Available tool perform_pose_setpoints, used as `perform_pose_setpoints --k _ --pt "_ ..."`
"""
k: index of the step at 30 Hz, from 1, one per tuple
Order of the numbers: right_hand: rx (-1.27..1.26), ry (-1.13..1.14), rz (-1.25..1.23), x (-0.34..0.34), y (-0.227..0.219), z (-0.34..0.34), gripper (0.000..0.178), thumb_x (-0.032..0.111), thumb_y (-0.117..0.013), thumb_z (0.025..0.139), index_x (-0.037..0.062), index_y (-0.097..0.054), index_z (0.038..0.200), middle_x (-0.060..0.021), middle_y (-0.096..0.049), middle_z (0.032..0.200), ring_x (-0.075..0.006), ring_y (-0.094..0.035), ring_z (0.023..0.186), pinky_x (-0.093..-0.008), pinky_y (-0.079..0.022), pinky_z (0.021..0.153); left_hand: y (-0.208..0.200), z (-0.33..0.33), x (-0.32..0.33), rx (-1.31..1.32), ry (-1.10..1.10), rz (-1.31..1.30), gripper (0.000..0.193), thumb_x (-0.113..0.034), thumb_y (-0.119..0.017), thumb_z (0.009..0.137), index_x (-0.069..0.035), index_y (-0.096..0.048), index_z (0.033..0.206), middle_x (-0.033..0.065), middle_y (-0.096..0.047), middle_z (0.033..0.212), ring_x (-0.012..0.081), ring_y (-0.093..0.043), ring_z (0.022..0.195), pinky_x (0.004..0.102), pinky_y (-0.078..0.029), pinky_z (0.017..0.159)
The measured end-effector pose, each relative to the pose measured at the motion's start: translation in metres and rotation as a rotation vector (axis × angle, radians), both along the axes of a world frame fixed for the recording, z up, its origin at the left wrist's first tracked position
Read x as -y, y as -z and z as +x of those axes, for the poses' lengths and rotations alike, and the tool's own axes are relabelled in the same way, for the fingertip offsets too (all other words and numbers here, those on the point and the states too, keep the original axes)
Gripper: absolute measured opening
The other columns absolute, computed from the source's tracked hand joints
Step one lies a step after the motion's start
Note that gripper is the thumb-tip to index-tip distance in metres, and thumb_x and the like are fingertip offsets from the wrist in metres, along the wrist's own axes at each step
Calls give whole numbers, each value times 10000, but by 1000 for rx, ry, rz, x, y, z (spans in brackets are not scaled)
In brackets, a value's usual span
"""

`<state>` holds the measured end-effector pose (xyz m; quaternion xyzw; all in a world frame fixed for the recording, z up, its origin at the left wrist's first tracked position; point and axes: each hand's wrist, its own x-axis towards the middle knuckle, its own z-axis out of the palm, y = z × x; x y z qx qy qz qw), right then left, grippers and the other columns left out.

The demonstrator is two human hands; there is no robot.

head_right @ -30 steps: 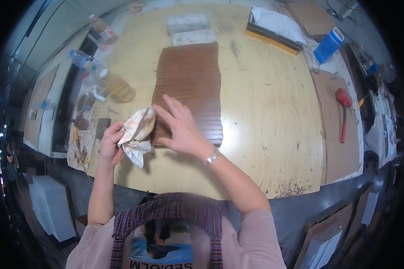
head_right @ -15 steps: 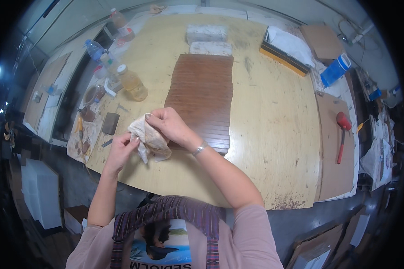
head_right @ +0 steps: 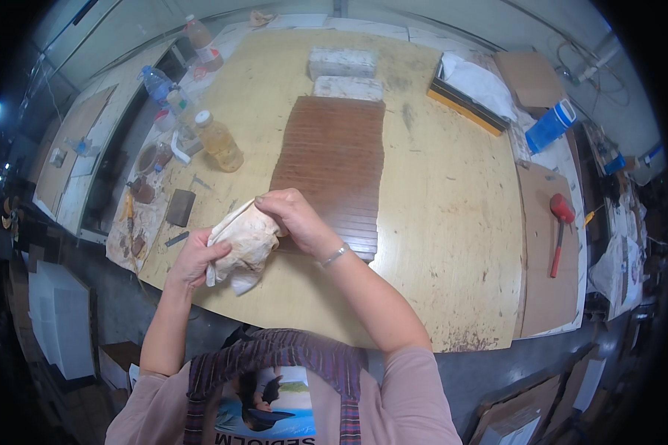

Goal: The person cleans a grooved wood panel by pouring liquid from a bottle onto a cloth and wiping the wooden surface repeatedly.

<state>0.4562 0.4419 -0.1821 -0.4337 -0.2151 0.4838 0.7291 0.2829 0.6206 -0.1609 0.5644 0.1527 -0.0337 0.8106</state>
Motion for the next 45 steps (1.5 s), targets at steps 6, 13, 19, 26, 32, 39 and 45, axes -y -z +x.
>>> perform_pose_setpoints --k 6,13,19,26,32,39,45 --pt "-26 -107 -48 -14 12 -7 175 143 -634 882 -17 -693 842 -26 -664 784 -92 -584 710 -245 -469 689 11 -2 -10 162 -173 -240 354 -77 -551 959 70 -510 1278 159 -624 1225 224 -622 1121 369 -489 990" --pt "55 -146 -186 -52 15 17 132 152 -660 865 26 -698 874 5 -647 752 -65 -563 685 -205 -452 655 -5 -16 -42 280 -444 -266 397 -73 -551 948 82 -474 1305 203 -594 1264 284 -603 1161 408 -473 1021" --pt "673 176 -369 -139 30 70 682 223 -783 766 -42 -490 1321 -172 -558 1266 -228 -594 1069 -331 -482 919 12 -15 -69 278 -534 -274 482 4 -541 890 70 -425 1353 227 -591 1256 326 -612 1146 455 -498 998" --pt "706 305 -217 -235 65 87 923 195 -867 617 -16 -395 1381 -237 -474 1386 -349 -475 1290 -380 -395 1081 62 11 -89 150 -682 -520 415 -59 -491 955 46 -449 1354 177 -550 1327 299 -557 1218 443 -452 1046" --pt "1018 224 -305 -237 46 96 676 126 -819 618 66 -499 1210 -180 -539 1198 -339 -568 1102 -411 -473 932 69 26 -105 159 -730 -552 378 -99 -488 992 59 -467 1335 178 -566 1307 294 -563 1209 438 -457 1039" --pt "1710 0 -408 -196 -27 61 518 59 -704 656 139 -594 1156 -150 -511 1001 -354 -535 973 -434 -478 840 75 31 -109 167 -776 -503 363 -78 -480 989 55 -487 1327 160 -580 1292 270 -583 1182 414 -470 1018" --pt "2133 -45 -313 -182 -32 59 390 7 -615 656 151 -612 1018 -104 -492 944 -299 -515 922 -403 -441 786 64 39 -100 182 -721 -537 367 -112 -490 998 50 -490 1327 153 -586 1286 266 -582 1184 412 -471 1018"
